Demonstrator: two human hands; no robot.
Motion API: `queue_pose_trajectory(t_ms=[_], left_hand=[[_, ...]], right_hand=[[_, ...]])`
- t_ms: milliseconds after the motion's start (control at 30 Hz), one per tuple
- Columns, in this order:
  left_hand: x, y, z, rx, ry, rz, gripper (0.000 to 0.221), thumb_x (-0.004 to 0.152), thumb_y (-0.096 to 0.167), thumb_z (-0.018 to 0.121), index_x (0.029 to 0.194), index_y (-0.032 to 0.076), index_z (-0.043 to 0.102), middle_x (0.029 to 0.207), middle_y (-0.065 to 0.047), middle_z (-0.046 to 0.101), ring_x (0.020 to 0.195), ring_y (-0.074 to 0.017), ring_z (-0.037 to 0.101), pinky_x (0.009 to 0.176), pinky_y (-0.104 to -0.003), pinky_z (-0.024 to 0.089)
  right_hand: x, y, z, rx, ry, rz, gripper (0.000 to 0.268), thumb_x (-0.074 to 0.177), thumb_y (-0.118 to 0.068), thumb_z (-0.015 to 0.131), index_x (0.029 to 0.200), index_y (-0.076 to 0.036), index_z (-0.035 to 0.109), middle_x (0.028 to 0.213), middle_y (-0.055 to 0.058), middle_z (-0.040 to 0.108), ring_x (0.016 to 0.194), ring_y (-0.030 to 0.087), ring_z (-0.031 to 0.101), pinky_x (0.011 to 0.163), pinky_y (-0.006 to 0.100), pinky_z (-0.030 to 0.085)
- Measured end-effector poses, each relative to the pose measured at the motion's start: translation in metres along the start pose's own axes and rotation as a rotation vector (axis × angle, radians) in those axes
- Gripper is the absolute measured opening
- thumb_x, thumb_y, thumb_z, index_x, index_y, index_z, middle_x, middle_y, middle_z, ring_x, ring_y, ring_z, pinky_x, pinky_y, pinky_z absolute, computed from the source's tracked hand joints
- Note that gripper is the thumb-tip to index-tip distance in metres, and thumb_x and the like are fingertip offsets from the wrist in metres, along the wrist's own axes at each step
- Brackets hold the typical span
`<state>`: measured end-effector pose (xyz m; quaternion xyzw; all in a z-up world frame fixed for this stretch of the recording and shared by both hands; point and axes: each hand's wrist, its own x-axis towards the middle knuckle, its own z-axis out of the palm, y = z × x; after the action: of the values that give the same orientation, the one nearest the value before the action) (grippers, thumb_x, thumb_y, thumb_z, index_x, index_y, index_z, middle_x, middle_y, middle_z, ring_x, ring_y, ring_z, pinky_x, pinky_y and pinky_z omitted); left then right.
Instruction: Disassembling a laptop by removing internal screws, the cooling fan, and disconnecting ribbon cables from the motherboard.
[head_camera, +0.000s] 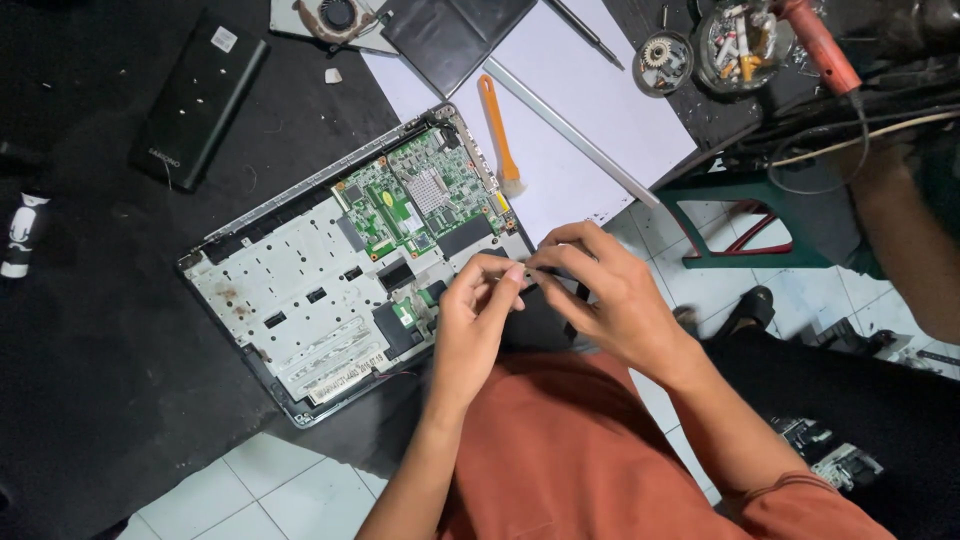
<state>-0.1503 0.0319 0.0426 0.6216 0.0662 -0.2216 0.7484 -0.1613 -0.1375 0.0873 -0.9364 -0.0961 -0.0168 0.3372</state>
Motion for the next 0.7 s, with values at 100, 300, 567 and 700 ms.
queue_pose_trajectory(t_ms=[100, 300, 567, 700], left_hand=[[0.002, 0.002, -0.002, 0.017, 0.005, -0.016, 0.013, 0.100, 0.011, 0.063, 0.102, 0.001, 0.072, 0.086, -0.012, 0.071, 0.076, -0.0114, 0.066, 0.074, -0.029, 0.054], [0.007, -0.006, -0.008, 0.047, -0.030, -0.049, 0.015, 0.101, 0.012, 0.061, 0.098, 0.001, 0.070, 0.081, -0.013, 0.070, 0.070, -0.0127, 0.066, 0.069, -0.030, 0.053], [0.001, -0.007, -0.003, -0.117, -0.032, -0.042, 0.017, 0.103, 0.013, 0.059, 0.096, 0.001, 0.067, 0.080, -0.013, 0.070, 0.064, -0.0139, 0.066, 0.063, -0.028, 0.053], [-0.010, 0.017, 0.000, -0.155, 0.012, 0.063, 0.015, 0.102, 0.014, 0.063, 0.101, 0.000, 0.069, 0.085, -0.013, 0.073, 0.072, -0.0154, 0.071, 0.070, -0.029, 0.056]], right_hand=[[0.000, 0.002, 0.000, -0.083, -0.004, -0.051, 0.019, 0.093, -0.002, 0.072, 0.109, -0.013, 0.071, 0.106, 0.009, 0.068, 0.086, 0.028, 0.074, 0.082, 0.040, 0.059], [-0.001, 0.008, 0.006, -0.127, 0.004, -0.087, 0.020, 0.093, -0.003, 0.073, 0.110, -0.015, 0.071, 0.108, 0.007, 0.068, 0.087, 0.026, 0.074, 0.083, 0.038, 0.059], [0.007, -0.014, -0.003, 0.122, 0.016, -0.018, 0.021, 0.093, -0.004, 0.074, 0.113, -0.010, 0.071, 0.105, 0.009, 0.069, 0.089, 0.028, 0.073, 0.083, 0.039, 0.059], [-0.001, -0.012, -0.001, 0.515, 0.064, 0.160, 0.029, 0.093, -0.004, 0.073, 0.122, -0.006, 0.067, 0.098, 0.009, 0.069, 0.086, 0.021, 0.069, 0.083, 0.038, 0.058]])
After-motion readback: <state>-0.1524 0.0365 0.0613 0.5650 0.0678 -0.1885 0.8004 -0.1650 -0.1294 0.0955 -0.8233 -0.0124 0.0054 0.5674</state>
